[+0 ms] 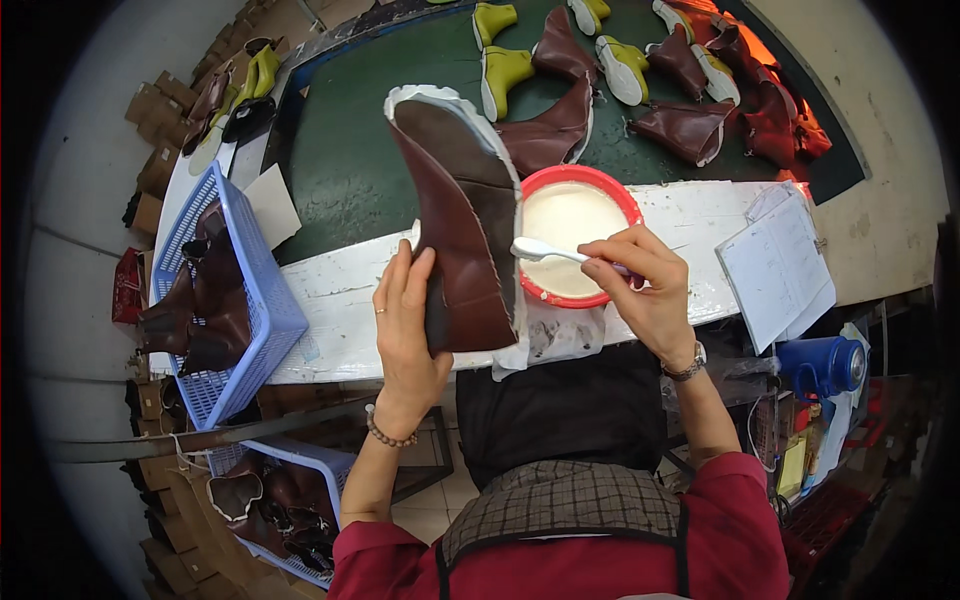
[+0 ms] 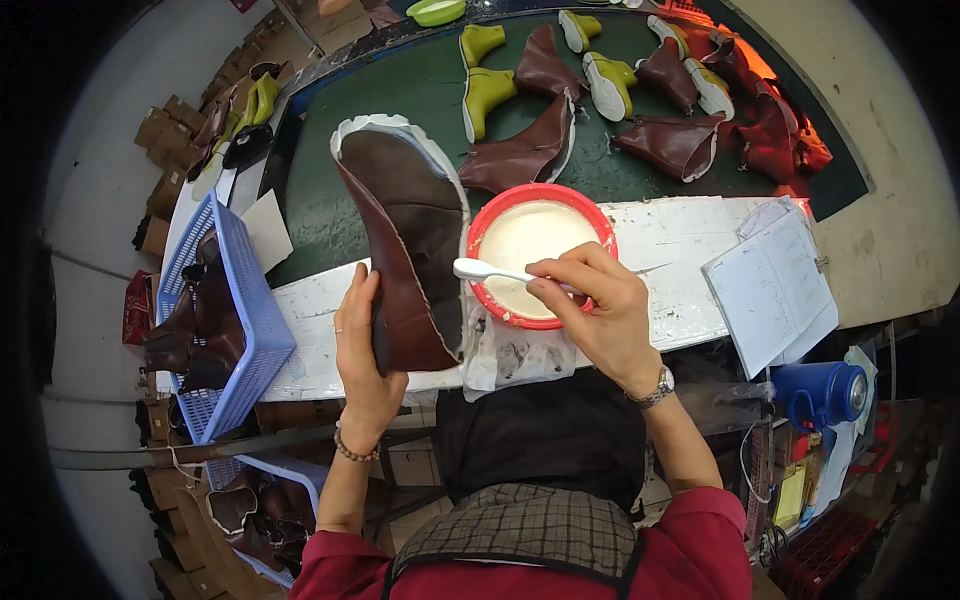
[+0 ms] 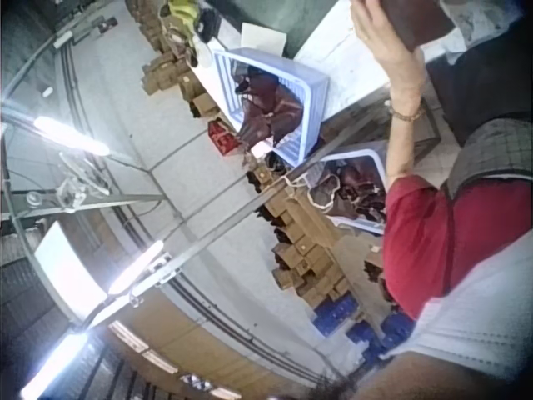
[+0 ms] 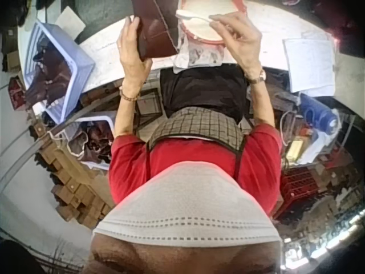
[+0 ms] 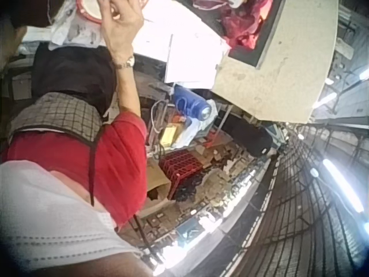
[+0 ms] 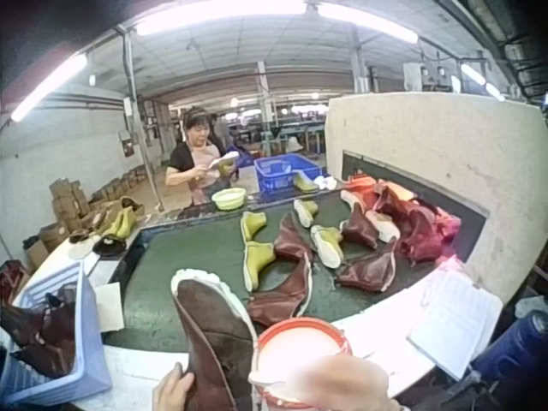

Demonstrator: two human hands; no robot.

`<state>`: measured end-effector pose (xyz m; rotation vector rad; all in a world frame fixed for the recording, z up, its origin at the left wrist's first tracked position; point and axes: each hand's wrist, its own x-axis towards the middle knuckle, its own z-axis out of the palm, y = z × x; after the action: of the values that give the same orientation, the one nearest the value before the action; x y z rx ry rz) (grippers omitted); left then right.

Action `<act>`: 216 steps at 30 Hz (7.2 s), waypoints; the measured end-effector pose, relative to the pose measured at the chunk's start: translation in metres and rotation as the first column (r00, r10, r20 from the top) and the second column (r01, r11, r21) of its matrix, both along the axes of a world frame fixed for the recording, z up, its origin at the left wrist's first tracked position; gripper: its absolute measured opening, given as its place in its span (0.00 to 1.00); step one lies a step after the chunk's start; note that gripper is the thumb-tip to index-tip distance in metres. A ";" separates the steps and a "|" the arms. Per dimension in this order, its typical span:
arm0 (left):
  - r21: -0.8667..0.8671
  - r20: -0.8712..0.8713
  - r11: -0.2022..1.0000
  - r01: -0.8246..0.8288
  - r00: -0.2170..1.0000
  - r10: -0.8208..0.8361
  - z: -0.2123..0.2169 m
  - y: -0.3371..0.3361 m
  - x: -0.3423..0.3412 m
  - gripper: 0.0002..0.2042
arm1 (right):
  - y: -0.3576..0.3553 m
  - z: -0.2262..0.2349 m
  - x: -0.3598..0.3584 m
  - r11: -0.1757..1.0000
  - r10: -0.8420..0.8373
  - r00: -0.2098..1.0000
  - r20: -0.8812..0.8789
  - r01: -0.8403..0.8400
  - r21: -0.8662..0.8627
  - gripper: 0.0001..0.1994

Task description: The person repeatedly applies a white adhesive to the inner edges of brown leather boot uppers using a plastic spoon. They pick up each boot from a blue basket, coat the rim, and place it back into the basket. The process is repeated for multiple boots throughout the clip.

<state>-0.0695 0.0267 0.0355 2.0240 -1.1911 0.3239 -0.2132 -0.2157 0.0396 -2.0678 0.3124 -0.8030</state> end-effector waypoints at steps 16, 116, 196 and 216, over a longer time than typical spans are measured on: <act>-0.082 -0.001 0.992 0.092 0.996 -0.092 0.006 -0.008 -0.002 0.36 | -0.045 0.005 0.018 0.987 -0.028 0.975 0.222 0.063 -0.151 0.10; -0.133 -0.757 0.989 0.059 0.638 -0.140 -0.051 -0.116 0.199 0.26 | -0.139 -0.153 0.001 0.800 -0.332 0.943 -0.011 0.288 0.527 0.11; -0.038 -0.991 0.946 0.323 0.108 -0.077 0.053 0.012 0.041 0.18 | -0.043 0.005 -0.001 0.972 0.134 0.987 0.083 -0.115 -0.206 0.08; -0.171 -0.788 0.985 0.017 0.599 -0.147 0.043 0.001 0.035 0.08 | -0.010 -0.010 0.003 0.963 0.149 0.987 0.057 -0.131 -0.236 0.08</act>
<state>-0.0342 0.0278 0.0787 1.6475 -0.6342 -0.5156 -0.2104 -0.2254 0.0295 -2.2408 0.0305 -0.8606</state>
